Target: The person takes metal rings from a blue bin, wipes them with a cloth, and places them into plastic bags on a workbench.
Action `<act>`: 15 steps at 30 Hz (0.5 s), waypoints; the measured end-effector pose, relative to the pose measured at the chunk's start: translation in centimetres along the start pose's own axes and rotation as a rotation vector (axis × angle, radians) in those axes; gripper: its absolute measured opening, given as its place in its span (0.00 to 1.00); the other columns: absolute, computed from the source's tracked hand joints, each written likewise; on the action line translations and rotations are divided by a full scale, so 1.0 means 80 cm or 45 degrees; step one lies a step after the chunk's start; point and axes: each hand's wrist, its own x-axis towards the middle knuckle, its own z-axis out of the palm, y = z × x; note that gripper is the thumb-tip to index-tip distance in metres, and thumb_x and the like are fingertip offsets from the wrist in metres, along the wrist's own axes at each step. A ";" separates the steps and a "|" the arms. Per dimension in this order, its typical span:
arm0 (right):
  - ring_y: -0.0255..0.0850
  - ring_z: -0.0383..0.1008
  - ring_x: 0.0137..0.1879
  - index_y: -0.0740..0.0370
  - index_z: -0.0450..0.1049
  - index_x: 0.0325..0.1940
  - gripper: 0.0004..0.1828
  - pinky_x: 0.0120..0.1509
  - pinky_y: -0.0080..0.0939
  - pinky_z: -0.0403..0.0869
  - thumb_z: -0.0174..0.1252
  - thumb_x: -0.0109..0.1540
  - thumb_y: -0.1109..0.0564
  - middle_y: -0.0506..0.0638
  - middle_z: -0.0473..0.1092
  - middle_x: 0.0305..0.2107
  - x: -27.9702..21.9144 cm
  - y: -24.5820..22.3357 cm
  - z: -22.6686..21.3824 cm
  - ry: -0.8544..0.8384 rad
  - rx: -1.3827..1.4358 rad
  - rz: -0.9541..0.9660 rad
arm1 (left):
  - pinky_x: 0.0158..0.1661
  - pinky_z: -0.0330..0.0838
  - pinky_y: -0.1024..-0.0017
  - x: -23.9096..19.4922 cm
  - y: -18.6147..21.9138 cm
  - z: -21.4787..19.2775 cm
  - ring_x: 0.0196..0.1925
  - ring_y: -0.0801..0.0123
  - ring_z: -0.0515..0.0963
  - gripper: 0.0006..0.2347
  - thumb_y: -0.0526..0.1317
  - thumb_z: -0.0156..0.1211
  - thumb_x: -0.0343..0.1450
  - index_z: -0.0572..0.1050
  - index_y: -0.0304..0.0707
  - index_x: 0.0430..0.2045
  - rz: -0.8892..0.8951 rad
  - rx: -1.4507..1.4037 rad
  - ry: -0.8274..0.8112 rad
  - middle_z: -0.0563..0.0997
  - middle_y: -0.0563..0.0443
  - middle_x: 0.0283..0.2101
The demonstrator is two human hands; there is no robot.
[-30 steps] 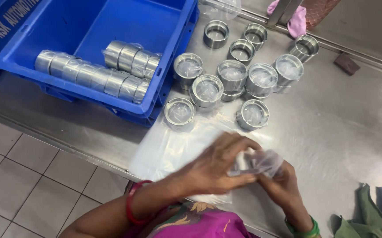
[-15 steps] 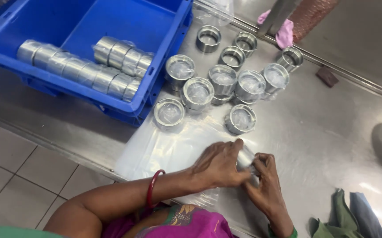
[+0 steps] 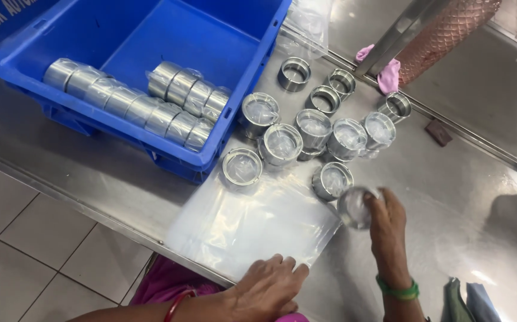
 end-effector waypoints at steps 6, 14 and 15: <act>0.38 0.62 0.31 0.63 0.76 0.47 0.19 0.34 0.41 0.64 0.50 0.71 0.45 0.49 0.67 0.28 0.053 -0.039 0.025 -0.252 0.409 0.073 | 0.31 0.76 0.51 -0.005 0.001 -0.009 0.40 0.44 0.76 0.12 0.27 0.58 0.63 0.68 0.24 0.39 -0.017 0.284 0.086 0.72 0.30 0.40; 0.43 0.73 0.26 0.63 0.83 0.44 0.19 0.31 0.42 0.71 0.57 0.69 0.45 0.57 0.73 0.27 0.065 -0.047 0.021 0.090 -0.525 -0.325 | 0.38 0.75 0.54 -0.013 -0.059 0.033 0.38 0.45 0.79 0.13 0.30 0.55 0.74 0.70 0.16 0.50 0.624 0.136 0.924 0.77 0.27 0.42; 0.43 0.73 0.26 0.63 0.83 0.44 0.19 0.31 0.42 0.71 0.57 0.69 0.45 0.57 0.73 0.27 0.077 -0.048 0.014 0.092 -0.524 -0.339 | 0.38 0.75 0.54 -0.005 -0.061 0.034 0.38 0.45 0.79 0.13 0.30 0.55 0.74 0.70 0.16 0.50 0.628 0.144 0.936 0.77 0.27 0.42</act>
